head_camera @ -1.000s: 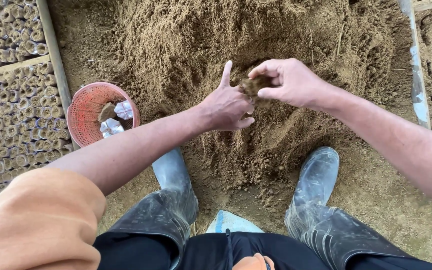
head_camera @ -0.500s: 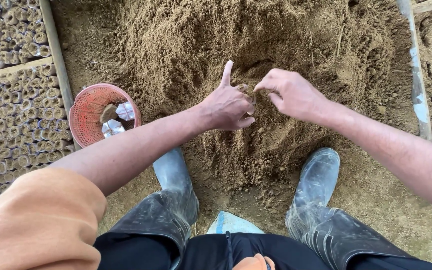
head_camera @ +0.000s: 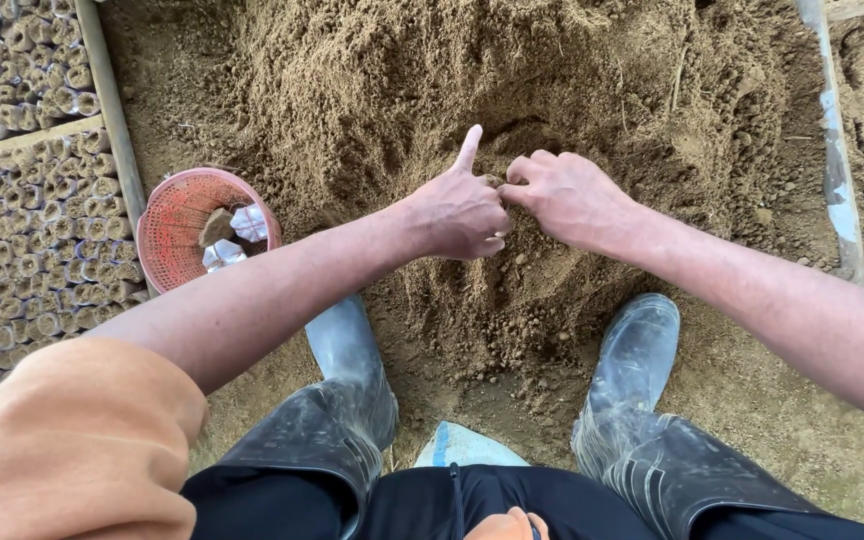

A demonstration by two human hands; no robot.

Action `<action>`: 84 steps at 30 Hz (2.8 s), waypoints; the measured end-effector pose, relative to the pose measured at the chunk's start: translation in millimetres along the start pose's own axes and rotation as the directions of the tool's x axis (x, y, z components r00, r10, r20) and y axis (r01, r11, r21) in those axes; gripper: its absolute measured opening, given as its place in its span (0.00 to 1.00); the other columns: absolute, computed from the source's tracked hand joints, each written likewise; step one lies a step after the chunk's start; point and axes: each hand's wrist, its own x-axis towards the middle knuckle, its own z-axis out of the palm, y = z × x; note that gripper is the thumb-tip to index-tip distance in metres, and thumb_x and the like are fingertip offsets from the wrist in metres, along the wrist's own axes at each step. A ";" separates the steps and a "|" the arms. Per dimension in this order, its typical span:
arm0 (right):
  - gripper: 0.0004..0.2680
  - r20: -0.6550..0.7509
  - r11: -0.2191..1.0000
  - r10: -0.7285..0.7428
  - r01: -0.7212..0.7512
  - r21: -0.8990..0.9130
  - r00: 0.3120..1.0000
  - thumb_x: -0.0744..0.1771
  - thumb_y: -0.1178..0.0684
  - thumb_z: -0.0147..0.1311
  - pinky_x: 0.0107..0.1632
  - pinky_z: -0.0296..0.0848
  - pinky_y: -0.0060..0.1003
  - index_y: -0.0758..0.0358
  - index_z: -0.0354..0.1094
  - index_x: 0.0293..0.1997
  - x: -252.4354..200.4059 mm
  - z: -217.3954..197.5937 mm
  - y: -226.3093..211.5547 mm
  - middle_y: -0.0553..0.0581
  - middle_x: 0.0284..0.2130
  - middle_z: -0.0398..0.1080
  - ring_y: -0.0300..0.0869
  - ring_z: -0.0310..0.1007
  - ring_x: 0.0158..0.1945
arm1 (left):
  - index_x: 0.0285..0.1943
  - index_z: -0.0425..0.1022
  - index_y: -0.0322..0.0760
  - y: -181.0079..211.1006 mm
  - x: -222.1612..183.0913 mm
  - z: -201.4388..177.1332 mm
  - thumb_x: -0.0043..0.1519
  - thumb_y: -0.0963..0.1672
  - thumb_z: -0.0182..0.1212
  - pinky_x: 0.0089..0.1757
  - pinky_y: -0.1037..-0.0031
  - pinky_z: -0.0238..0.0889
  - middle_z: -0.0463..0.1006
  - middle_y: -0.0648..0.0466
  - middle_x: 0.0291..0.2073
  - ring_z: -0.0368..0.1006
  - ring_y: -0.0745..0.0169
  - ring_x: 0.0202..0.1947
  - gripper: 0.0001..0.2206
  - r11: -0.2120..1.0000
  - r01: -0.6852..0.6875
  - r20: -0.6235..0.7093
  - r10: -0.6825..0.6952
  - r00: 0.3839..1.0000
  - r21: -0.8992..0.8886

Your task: Filling small cylindrical molds with soil to create planting blocks and arranging them in a tray.

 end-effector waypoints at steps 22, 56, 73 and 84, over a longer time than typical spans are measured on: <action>0.05 -0.293 0.836 0.133 0.051 0.546 0.947 0.69 0.60 0.53 0.47 0.73 0.44 0.65 0.76 0.46 -8.8 -1.3 10.3 0.60 0.40 0.78 0.46 0.75 0.39 | 0.24 0.62 0.44 -56.4 -14.6 -60.1 0.69 0.40 0.39 0.22 0.78 0.53 0.63 0.63 0.18 0.54 0.73 0.18 0.17 0.743 0.432 0.185 -0.395 0.900 -0.512; 0.10 -0.430 0.916 0.143 0.045 0.398 0.891 0.67 0.63 0.49 0.60 0.63 0.48 0.56 0.75 0.49 -38.2 -57.8 -43.1 0.61 0.58 0.64 0.51 0.61 0.61 | 0.47 0.72 0.33 83.9 31.9 44.9 0.73 0.53 0.41 0.14 0.80 0.46 0.60 0.55 0.13 0.52 0.71 0.07 0.21 -0.599 -0.629 0.310 -0.799 0.515 -0.495; 0.16 -0.073 0.908 0.254 -0.212 0.362 0.964 0.69 0.54 0.54 0.59 0.75 0.47 0.64 0.64 0.65 -39.6 19.4 -7.2 0.69 0.53 0.67 0.56 0.71 0.58 | 0.43 0.72 0.40 20.8 24.4 61.2 0.71 0.50 0.45 0.18 0.82 0.52 0.70 0.52 0.20 0.56 0.76 0.09 0.14 -0.469 -0.780 0.268 -0.882 0.388 -0.414; 0.06 0.010 0.656 0.427 -0.317 0.685 0.904 0.68 0.63 0.58 0.49 0.79 0.37 0.64 0.77 0.48 -20.2 5.3 13.0 0.64 0.40 0.78 0.48 0.80 0.46 | 0.43 0.72 0.39 55.4 28.9 50.4 0.71 0.49 0.44 0.16 0.84 0.47 0.68 0.55 0.17 0.50 0.79 0.07 0.13 -0.611 -0.666 0.350 -0.792 0.500 -0.429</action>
